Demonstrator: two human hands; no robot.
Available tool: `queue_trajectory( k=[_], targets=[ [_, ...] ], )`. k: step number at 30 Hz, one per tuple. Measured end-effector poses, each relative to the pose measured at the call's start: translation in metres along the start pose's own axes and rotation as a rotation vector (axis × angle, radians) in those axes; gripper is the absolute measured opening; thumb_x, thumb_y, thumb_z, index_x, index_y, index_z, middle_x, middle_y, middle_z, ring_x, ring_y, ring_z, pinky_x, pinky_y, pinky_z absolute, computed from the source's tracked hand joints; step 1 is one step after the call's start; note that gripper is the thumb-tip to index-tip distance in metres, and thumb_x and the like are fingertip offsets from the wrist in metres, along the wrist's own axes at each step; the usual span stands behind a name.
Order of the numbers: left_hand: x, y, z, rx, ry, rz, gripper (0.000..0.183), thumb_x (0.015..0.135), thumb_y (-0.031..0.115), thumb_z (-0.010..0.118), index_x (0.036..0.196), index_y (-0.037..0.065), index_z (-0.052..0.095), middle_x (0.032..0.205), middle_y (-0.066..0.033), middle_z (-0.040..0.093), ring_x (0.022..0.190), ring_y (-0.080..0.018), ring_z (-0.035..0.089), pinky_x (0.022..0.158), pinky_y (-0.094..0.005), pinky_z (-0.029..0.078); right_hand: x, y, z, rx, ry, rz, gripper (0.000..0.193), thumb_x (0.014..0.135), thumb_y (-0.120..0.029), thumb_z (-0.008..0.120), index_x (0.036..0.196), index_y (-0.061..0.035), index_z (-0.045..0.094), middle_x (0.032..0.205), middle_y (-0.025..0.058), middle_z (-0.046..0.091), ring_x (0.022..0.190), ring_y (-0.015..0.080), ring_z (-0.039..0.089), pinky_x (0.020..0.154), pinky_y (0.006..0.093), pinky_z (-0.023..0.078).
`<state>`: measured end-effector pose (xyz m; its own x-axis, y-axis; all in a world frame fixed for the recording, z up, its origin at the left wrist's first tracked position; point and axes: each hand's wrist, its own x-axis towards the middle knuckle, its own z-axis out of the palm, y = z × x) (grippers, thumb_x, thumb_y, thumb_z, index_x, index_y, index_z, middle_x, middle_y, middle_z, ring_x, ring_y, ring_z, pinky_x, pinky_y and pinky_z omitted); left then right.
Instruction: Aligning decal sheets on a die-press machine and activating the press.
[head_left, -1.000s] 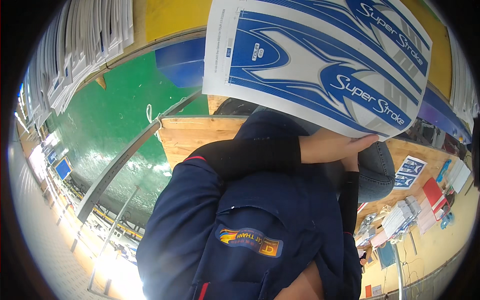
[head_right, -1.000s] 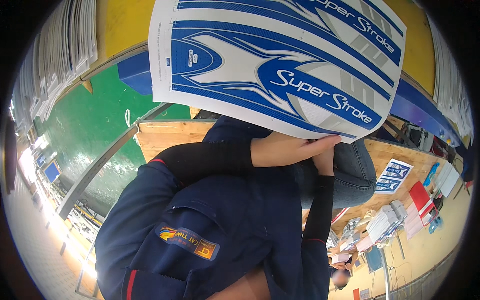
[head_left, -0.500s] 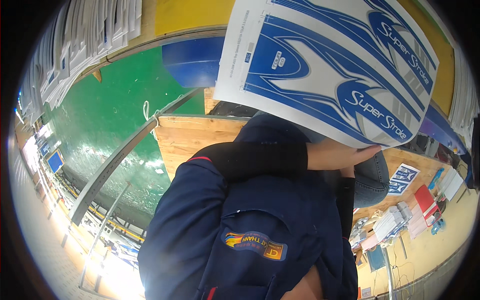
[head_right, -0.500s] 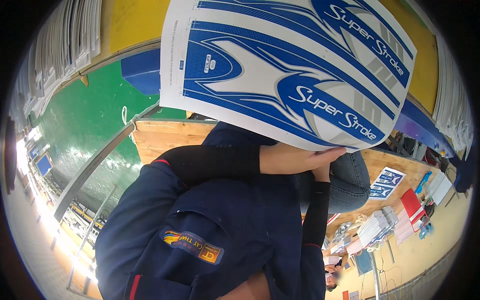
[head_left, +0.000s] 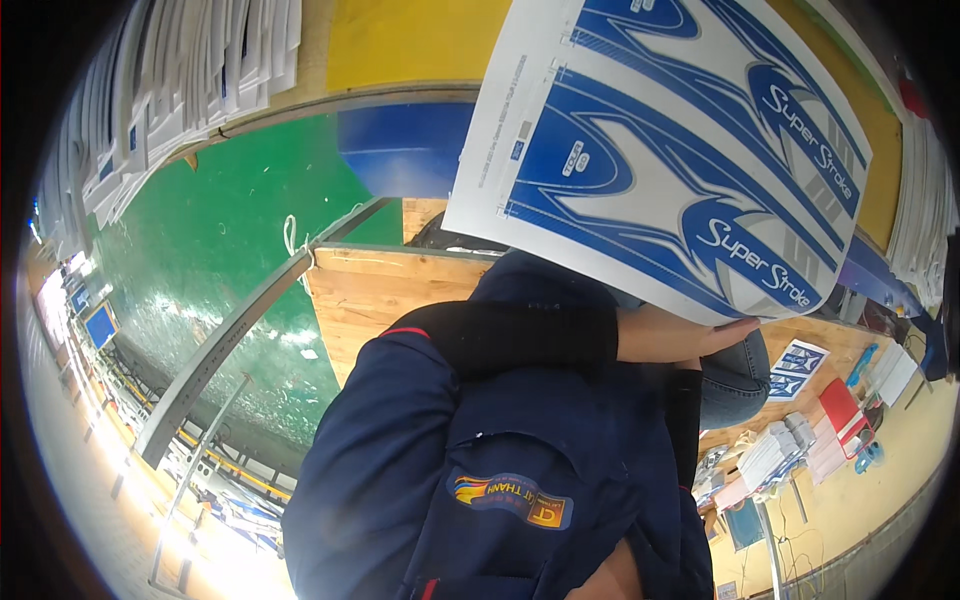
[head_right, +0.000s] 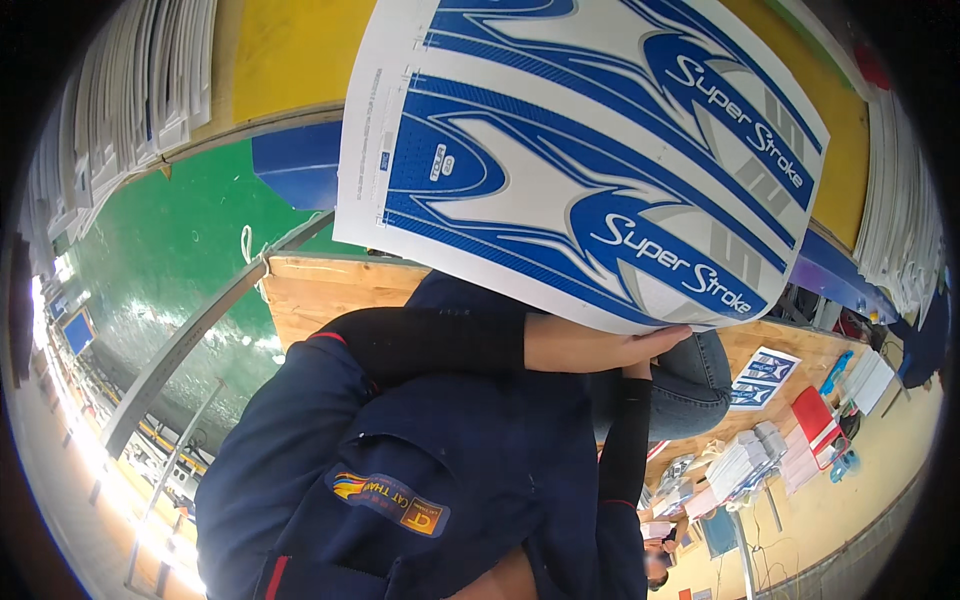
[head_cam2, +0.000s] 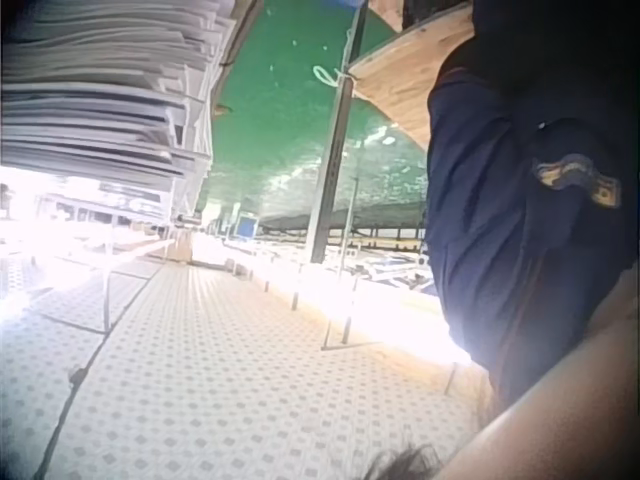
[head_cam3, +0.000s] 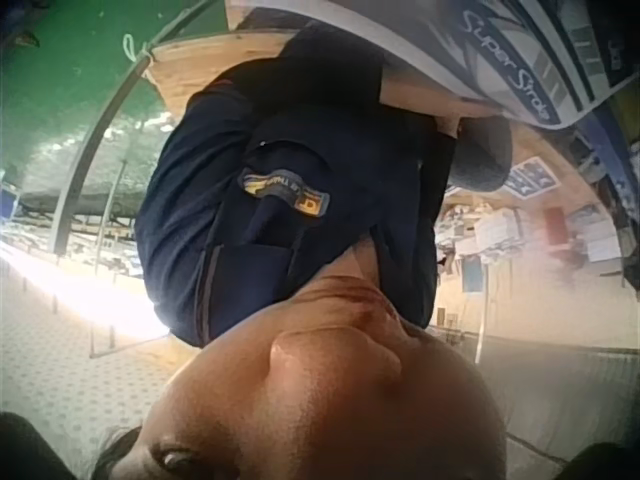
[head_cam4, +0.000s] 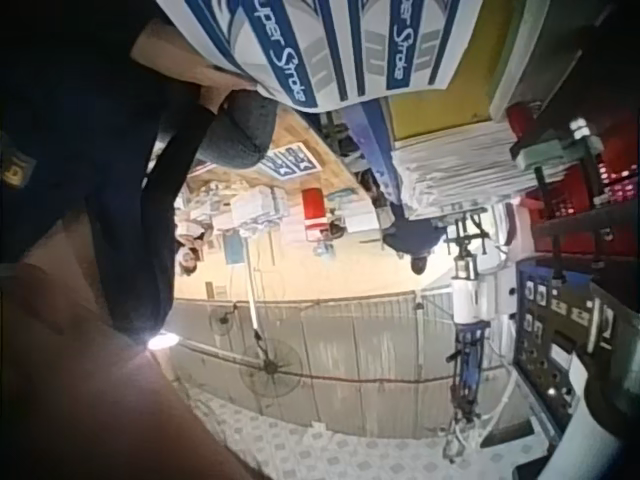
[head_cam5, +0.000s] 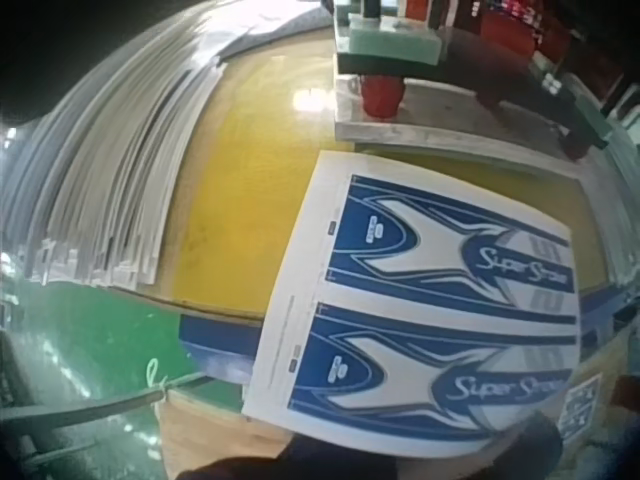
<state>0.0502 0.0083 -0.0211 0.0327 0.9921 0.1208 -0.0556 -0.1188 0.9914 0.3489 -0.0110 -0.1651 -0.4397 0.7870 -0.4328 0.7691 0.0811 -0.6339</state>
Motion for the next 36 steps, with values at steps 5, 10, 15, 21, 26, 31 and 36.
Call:
queue_trajectory(
  k=[5,10,15,21,26,31,36],
  targets=[
    [-0.001,0.007,0.000,-0.181,0.029,-0.195,0.036,0.097,0.026,0.069,0.124,0.002,0.069,0.113,-0.0143,0.075,0.101,-0.0280,0.072,0.088,-0.0318,0.056,0.001,-0.001,-0.001,-0.005,0.002,0.002,0.048,0.094,-0.034,0.067,0.132,-0.0058,0.061,0.139,0.0212,0.058,0.133,0.0426,0.049,0.113,0.0501,0.035],
    [-0.004,-0.003,0.010,-0.236,0.141,-0.112,0.038,0.100,0.032,0.062,0.123,0.002,0.069,0.095,-0.0128,0.077,0.072,-0.0250,0.073,0.069,-0.0315,0.057,-0.004,-0.002,0.001,-0.012,0.010,0.017,0.049,0.093,-0.034,0.068,0.134,-0.0062,0.061,0.140,0.0209,0.058,0.134,0.0424,0.048,0.114,0.0501,0.034],
    [-0.006,0.001,0.004,-0.184,0.054,-0.208,0.035,0.097,0.025,0.068,0.123,0.002,0.069,0.114,-0.0134,0.074,0.098,-0.0283,0.072,0.085,-0.0321,0.056,-0.007,-0.001,0.005,-0.010,0.012,0.032,0.051,0.093,-0.034,0.068,0.135,-0.0066,0.060,0.142,0.0205,0.057,0.136,0.0422,0.048,0.116,0.0501,0.033],
    [-0.005,0.001,0.003,-0.117,0.064,-0.147,0.035,0.097,0.024,0.069,0.125,0.003,0.068,0.112,-0.0120,0.074,0.095,-0.0255,0.072,0.083,-0.0302,0.056,-0.010,-0.002,0.008,-0.008,0.014,0.045,0.052,0.093,-0.034,0.069,0.137,-0.0071,0.060,0.144,0.0201,0.056,0.137,0.0419,0.047,0.117,0.0500,0.032],
    [-0.002,-0.009,0.009,-0.110,0.168,0.048,0.038,0.100,0.024,0.064,0.131,0.001,0.061,0.094,-0.0121,0.075,0.061,-0.0161,0.072,0.056,-0.0245,0.056,-0.014,-0.003,0.010,-0.010,0.023,0.061,0.054,0.093,-0.034,0.070,0.138,-0.0075,0.059,0.145,0.0197,0.056,0.139,0.0416,0.046,0.118,0.0500,0.031],
    [-0.006,0.001,-0.001,-0.175,0.027,-0.157,0.038,0.098,0.028,0.068,0.127,0.003,0.067,0.117,-0.0113,0.073,0.097,-0.0225,0.071,0.083,-0.0288,0.056,-0.009,-0.005,0.008,-0.019,0.000,0.052,0.055,0.092,-0.034,0.070,0.140,-0.0078,0.059,0.147,0.0193,0.055,0.140,0.0414,0.045,0.119,0.0500,0.030],
    [-0.002,0.010,-0.017,-0.318,-0.215,-0.242,0.041,0.099,0.028,0.066,0.131,0.002,0.064,0.127,-0.0145,0.069,0.115,-0.0298,0.066,0.100,-0.0356,0.050,-0.015,-0.004,0.013,-0.019,0.010,0.059,0.057,0.092,-0.034,0.071,0.141,-0.0082,0.059,0.148,0.0190,0.054,0.141,0.0411,0.044,0.120,0.0500,0.029]
  ],
)
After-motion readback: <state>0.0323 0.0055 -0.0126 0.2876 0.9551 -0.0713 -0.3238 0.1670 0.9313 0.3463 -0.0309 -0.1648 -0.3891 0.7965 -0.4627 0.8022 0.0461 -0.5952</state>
